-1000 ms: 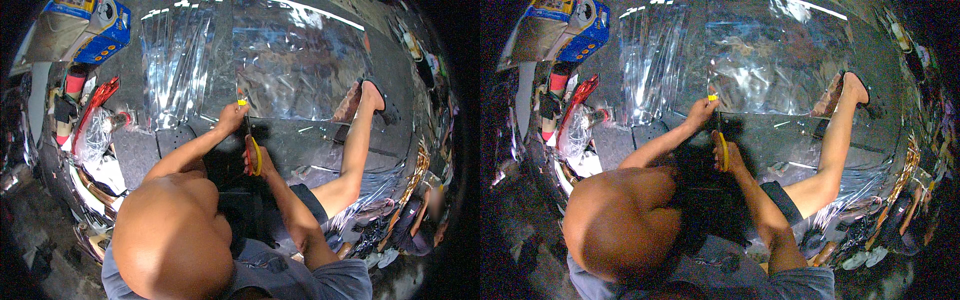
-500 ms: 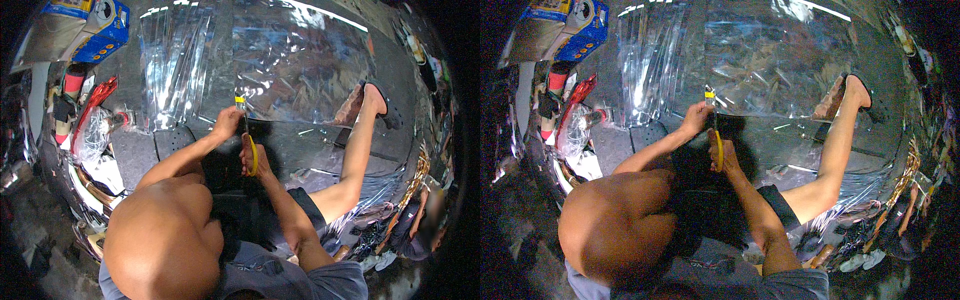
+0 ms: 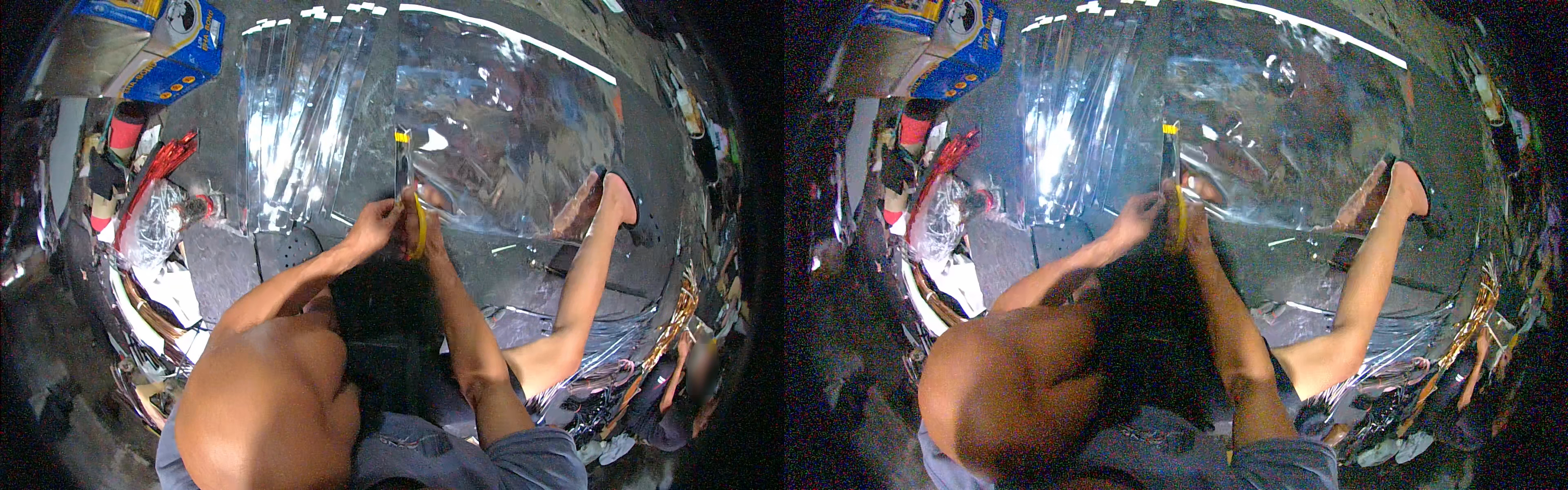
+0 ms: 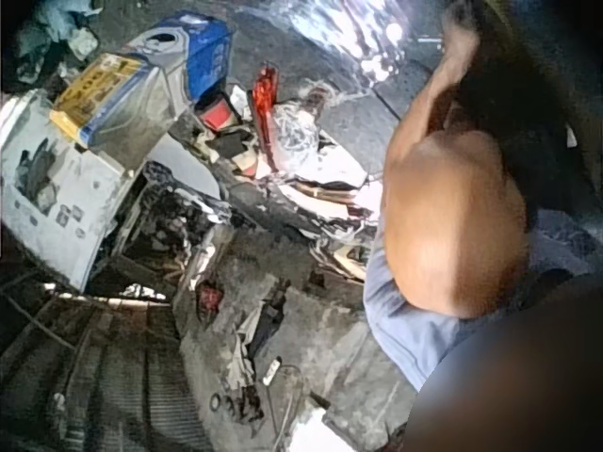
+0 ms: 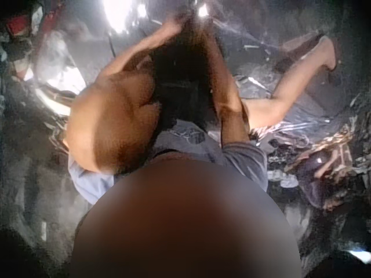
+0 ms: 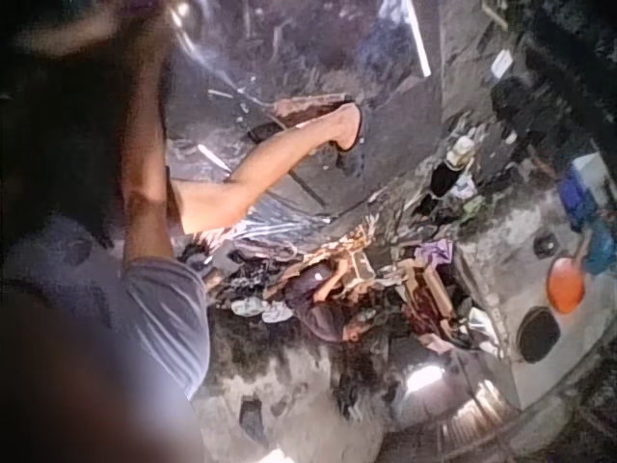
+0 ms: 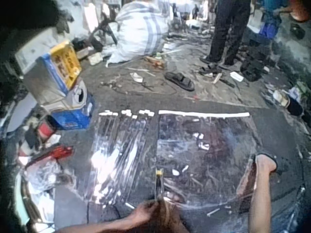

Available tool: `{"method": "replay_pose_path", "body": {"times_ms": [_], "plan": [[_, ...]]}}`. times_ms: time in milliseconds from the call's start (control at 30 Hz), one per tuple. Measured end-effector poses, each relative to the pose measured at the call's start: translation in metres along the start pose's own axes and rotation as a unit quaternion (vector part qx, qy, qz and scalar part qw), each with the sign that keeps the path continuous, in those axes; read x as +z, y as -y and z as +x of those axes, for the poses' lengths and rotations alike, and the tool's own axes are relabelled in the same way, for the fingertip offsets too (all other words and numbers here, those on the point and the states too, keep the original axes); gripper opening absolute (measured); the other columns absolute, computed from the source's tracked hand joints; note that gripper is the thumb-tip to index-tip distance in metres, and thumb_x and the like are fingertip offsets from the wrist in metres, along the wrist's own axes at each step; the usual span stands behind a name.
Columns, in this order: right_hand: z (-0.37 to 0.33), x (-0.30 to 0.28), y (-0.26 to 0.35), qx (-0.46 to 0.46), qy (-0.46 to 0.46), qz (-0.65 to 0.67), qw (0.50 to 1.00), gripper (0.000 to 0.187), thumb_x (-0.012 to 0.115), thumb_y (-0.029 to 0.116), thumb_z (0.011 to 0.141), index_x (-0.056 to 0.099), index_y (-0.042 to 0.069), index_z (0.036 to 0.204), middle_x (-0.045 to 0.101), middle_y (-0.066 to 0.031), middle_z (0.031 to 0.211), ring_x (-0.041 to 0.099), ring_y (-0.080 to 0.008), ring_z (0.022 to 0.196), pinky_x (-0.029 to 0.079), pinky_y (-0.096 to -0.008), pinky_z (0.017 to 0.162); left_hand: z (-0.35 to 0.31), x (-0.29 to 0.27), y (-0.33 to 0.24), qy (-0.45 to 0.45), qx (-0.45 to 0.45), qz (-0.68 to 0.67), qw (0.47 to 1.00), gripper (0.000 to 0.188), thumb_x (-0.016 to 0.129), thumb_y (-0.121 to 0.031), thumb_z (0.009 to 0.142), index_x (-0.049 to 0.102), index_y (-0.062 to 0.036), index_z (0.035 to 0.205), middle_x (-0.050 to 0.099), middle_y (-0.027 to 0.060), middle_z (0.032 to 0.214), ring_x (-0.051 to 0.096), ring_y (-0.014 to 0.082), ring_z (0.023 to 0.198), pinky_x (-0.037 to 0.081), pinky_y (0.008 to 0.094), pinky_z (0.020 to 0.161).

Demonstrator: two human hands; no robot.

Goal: The person sits on the floor and uses yellow-handled scissors to cut a large transparent plastic sheet into smaller rectangular pieces. The person holds the sheet with one hand and cuts along straight lines with the other, producing multiple cut pieces that accumulate on the floor.

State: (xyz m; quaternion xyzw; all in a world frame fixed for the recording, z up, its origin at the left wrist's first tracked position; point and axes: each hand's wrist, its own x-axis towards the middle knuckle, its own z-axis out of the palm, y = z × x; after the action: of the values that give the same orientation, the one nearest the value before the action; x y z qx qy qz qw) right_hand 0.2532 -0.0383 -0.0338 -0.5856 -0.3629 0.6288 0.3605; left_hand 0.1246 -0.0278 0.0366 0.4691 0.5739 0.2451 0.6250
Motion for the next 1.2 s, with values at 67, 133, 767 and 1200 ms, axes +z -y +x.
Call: {"method": "replay_pose_path", "body": {"times_ms": [67, 133, 767, 1200], "plan": [[0.039, 0.003, 0.001, -0.162, -0.043, -0.096, 0.981, 0.036, 0.052, 0.042, 0.085, 0.049, 0.006, 0.092, 0.052, -0.0064, 0.063, 0.053, -0.0152, 0.053, 0.040, -0.0313, 0.042, -0.003, -0.006, -0.013, 0.034, -0.011, 0.015, 0.999, 0.034, 0.045, -0.027, 0.096, 0.059, 0.0027, 0.088, 0.059, 0.0015, 0.076, 0.047, 0.0075, 0.073, 0.042, 0.0275, 0.063], [0.069, 0.000, 0.013, -0.324, -0.078, -0.249, 0.909, 0.047, 0.048, 0.053, 0.088, 0.049, 0.006, 0.080, 0.049, -0.0045, 0.054, 0.050, -0.0147, 0.042, 0.037, -0.0318, 0.038, -0.007, -0.010, -0.025, 0.065, -0.046, 0.010, 0.997, 0.035, 0.044, -0.027, 0.096, 0.059, 0.0033, 0.090, 0.059, 0.0002, 0.078, 0.048, 0.0073, 0.075, 0.042, 0.0267, 0.064], [0.285, -0.005, 0.188, -0.075, -0.060, -0.238, 0.967, 0.095, 0.017, 0.081, 0.077, 0.054, 0.005, 0.121, 0.057, -0.0266, 0.113, 0.051, -0.0383, 0.111, 0.038, -0.0409, 0.091, -0.049, -0.040, -0.082, 0.075, -0.001, -0.007, 0.997, 0.026, 0.046, -0.023, 0.095, 0.055, 0.0017, 0.098, 0.053, 0.0022, 0.077, 0.047, 0.0101, 0.078, 0.043, 0.0293, 0.073], [0.277, -0.005, 0.210, 0.058, -0.042, -0.031, 0.997, 0.083, 0.038, 0.083, 0.070, 0.049, 0.001, 0.063, 0.045, -0.0080, 0.050, 0.048, -0.0188, 0.038, 0.044, -0.0337, 0.036, -0.039, -0.068, -0.015, 0.002, -0.113, -0.060, 0.992, 0.027, 0.053, -0.025, 0.092, 0.058, 0.0010, 0.091, 0.058, 0.0059, 0.075, 0.053, 0.0129, 0.076, 0.044, 0.0307, 0.072]]}}
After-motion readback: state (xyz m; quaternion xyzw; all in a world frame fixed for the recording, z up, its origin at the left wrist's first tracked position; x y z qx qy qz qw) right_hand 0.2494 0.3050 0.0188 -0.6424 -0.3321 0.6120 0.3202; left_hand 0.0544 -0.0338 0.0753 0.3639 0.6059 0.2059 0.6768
